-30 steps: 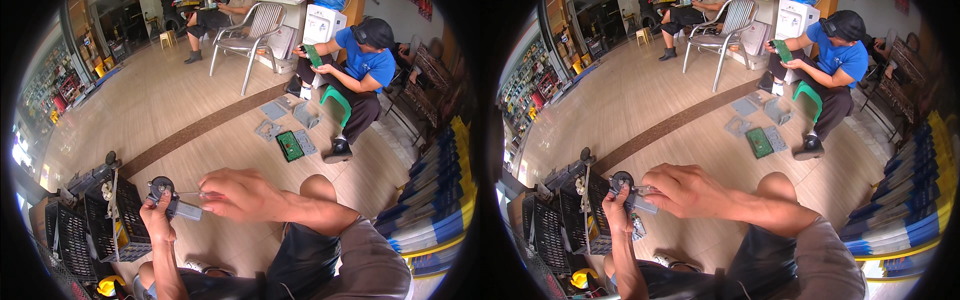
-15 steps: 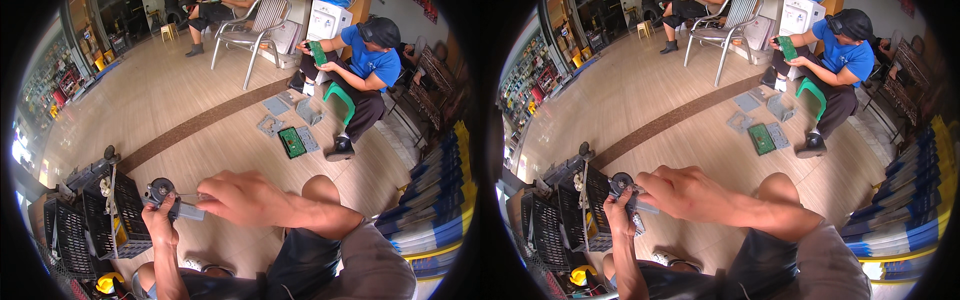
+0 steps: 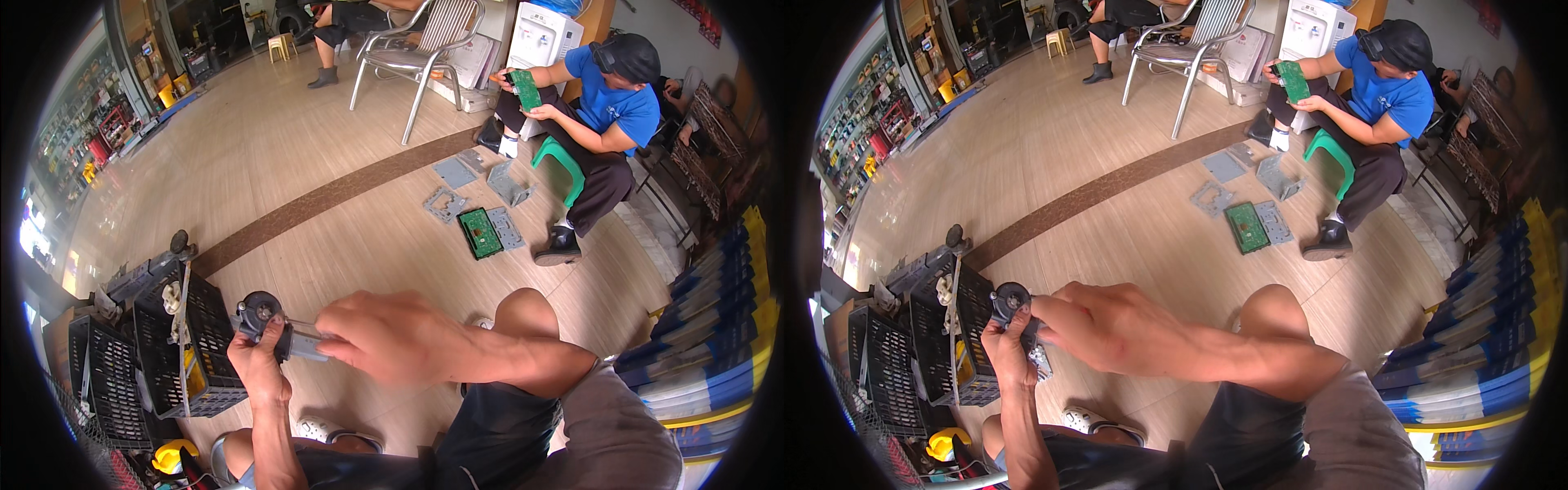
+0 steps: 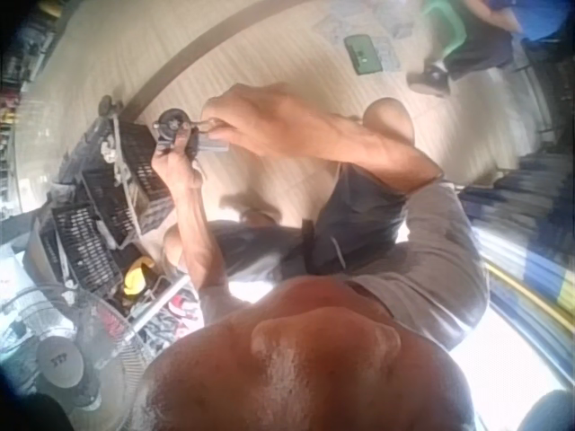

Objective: The person disassembles a small electric motor using a screwdriver, then works on a circuit board placed on the floor with the tool.

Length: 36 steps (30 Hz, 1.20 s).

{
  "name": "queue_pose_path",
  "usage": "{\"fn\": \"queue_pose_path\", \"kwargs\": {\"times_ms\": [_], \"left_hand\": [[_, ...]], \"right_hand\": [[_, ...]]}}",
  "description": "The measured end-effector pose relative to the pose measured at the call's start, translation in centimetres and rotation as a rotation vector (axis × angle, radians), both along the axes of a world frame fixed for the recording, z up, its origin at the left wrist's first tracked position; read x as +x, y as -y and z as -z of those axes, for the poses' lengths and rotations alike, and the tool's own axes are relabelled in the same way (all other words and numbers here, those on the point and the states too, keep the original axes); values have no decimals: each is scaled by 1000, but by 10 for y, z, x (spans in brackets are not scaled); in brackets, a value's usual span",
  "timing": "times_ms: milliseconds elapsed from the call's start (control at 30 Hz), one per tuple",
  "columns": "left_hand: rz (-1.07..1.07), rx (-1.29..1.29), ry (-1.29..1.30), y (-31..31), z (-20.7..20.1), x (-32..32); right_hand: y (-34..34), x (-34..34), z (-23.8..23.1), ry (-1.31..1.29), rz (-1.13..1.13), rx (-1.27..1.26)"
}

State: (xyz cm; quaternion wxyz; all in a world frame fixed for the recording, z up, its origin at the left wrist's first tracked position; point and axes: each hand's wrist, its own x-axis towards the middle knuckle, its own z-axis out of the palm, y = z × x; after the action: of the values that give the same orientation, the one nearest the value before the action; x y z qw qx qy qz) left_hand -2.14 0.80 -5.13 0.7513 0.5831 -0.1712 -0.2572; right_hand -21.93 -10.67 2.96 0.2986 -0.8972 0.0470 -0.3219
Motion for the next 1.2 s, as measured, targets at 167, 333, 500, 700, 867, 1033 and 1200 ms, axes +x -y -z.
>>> {"fn": "queue_pose_path", "kwargs": {"times_ms": [167, 333, 500, 700, 867, 1033, 1200], "left_hand": [[-5, 23, 14, -5, -3, -3], [-2, -3, 11, -19, 1, 2], [-10, -10, 0, -24, 5, 4], [-33, 23, 8, -24, 5, 5], [-59, 29, 48, -24, 6, 6], [-70, 63, 62, -25, 11, 10], [-44, 52, 68, -19, 15, 5]], "right_hand": [[2, 8, -1, 238, -87, 63], [-3, 13, -1, 272, -152, 28], [-6, 11, 0, 64, -114, -104], [-2, 20, 5, 227, -1, -81], [-1, 25, 17, 319, -213, 169], [7, 22, 25, 160, -228, 19], [10, 26, 21, 388, -164, 55]]}}
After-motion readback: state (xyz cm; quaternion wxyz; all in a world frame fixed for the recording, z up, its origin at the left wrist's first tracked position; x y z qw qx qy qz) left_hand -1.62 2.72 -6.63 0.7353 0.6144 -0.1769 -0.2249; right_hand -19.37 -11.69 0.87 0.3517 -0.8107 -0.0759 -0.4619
